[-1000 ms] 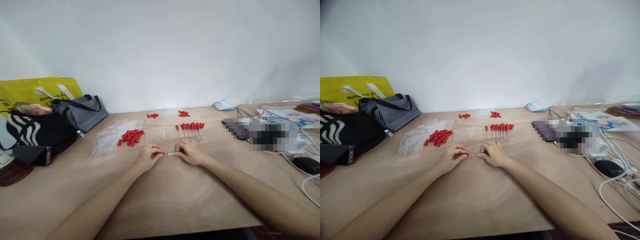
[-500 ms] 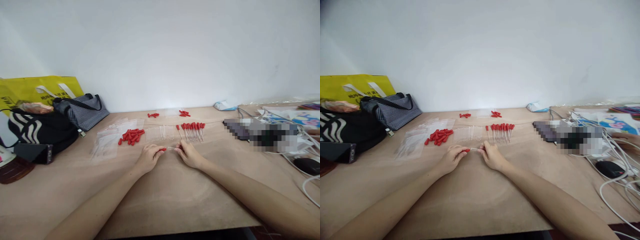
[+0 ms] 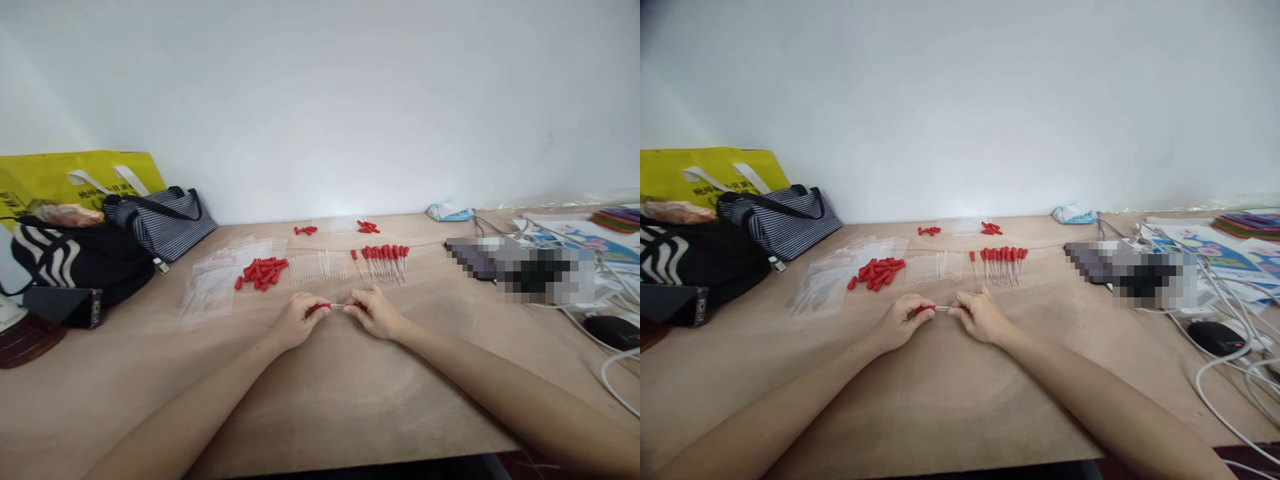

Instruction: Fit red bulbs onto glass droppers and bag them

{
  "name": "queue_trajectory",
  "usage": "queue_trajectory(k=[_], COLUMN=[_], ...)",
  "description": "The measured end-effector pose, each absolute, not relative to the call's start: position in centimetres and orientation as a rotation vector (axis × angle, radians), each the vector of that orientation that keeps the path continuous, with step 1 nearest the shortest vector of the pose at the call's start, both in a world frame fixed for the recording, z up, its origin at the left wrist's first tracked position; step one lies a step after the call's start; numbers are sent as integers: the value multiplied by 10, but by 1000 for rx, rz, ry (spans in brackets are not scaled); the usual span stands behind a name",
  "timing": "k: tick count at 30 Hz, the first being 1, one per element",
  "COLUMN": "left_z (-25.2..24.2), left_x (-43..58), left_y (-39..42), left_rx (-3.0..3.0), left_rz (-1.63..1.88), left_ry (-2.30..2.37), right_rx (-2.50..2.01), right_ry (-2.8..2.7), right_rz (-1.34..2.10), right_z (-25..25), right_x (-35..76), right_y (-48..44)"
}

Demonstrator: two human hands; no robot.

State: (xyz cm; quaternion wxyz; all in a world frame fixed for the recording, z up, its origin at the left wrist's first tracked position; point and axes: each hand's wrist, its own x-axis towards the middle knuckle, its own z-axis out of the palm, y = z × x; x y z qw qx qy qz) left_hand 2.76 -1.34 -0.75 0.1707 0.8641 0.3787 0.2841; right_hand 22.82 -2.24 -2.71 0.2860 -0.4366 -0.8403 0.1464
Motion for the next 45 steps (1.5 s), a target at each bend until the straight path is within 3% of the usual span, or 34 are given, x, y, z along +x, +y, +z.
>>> queue_trajectory(k=[10,17,27,38,45], left_z=[-13,-11,-11,-16,-17], left_x=[26,26,26,26,28], left_y=[-14,-14,-14,-11,-11], left_rx=[2601,2528,2477,2644,2723], left_rz=[766,857,759,972,936], left_ry=[997,954,875,822,758], right_rx=[-1127,-1001,-808,-1036,-1003], right_ry=[-2409,-2394,-2407,-2344,-2389], right_rz=[113,192,-387,142,228], right_z=[-17,-20,-12,-22,-20], right_x=[231,233,236,226,225], right_y=[-25,-20,-18,-29,-26])
